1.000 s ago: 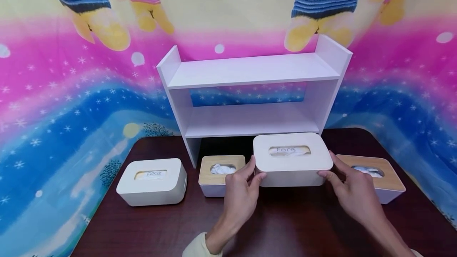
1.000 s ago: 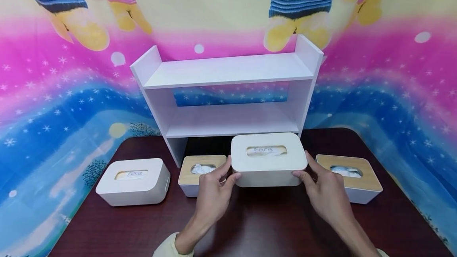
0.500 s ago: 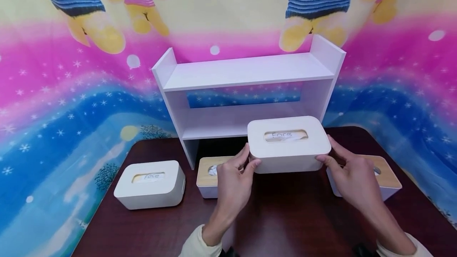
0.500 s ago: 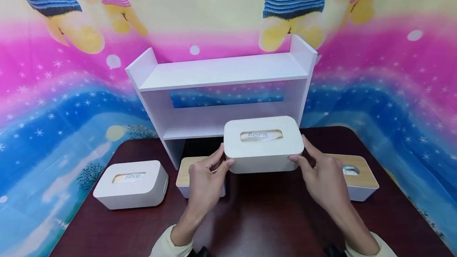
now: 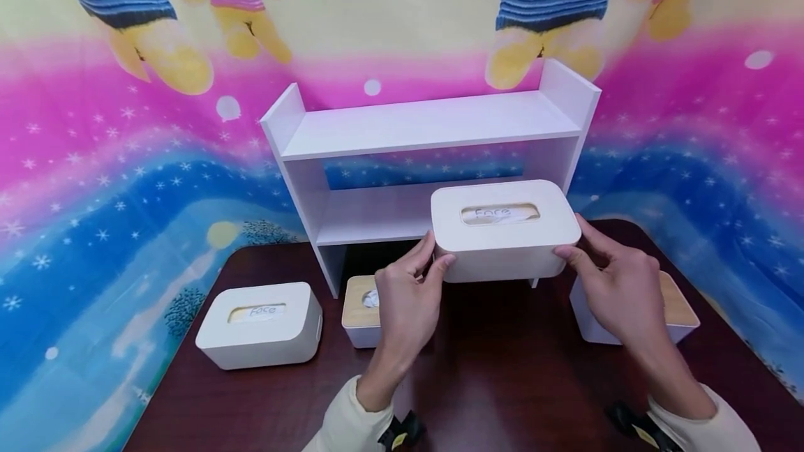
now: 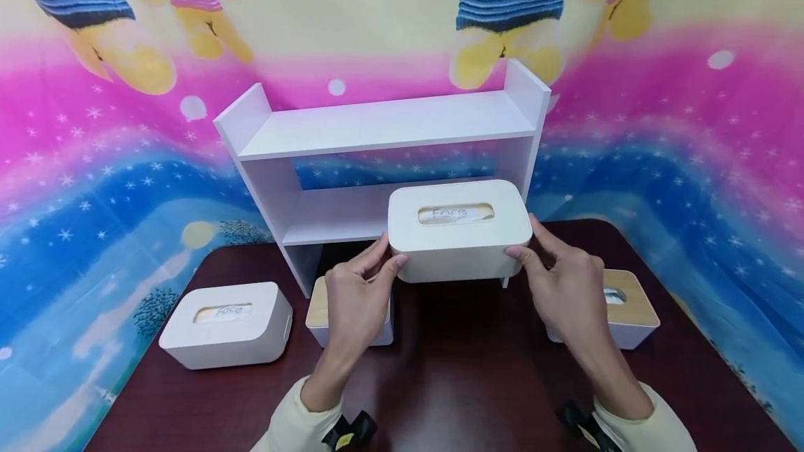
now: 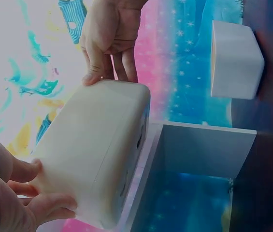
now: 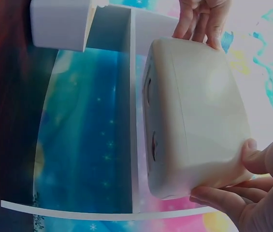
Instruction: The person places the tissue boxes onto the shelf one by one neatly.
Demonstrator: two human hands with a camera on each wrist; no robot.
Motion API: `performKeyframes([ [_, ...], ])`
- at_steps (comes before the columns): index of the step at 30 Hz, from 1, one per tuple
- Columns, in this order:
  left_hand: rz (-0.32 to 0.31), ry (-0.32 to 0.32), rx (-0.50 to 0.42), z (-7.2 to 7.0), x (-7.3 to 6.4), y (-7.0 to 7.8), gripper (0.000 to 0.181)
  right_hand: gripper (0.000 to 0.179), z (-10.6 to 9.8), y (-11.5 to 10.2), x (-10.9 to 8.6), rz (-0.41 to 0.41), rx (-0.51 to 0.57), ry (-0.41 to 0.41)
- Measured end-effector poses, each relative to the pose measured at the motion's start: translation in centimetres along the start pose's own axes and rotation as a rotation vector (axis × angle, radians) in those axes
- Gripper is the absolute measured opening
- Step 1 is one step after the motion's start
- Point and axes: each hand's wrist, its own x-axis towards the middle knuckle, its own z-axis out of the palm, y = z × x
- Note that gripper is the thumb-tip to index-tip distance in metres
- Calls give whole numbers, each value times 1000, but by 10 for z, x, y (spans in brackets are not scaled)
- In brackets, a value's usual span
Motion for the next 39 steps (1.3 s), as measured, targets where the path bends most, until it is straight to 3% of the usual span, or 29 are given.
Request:
performKeyframes([
  [7,40,45,27,6,22,-9,49,55,15,2,24,3,140,1],
  [14,14,62,37,13,40,-13,47,52,27,5,41,38,229,-6],
  [21,4,75,37,19,52,-20,46,50,36,8,53,92,242,17],
  [28,5,91,77,26,63,-21,44,47,45,10,59,80,268,103],
  [34,31,113,139,29,69,-24,44,46,55,8,62,60,229,168],
  [39,49,119,167,31,74,-28,43,44,60,7,65,53,221,175],
])
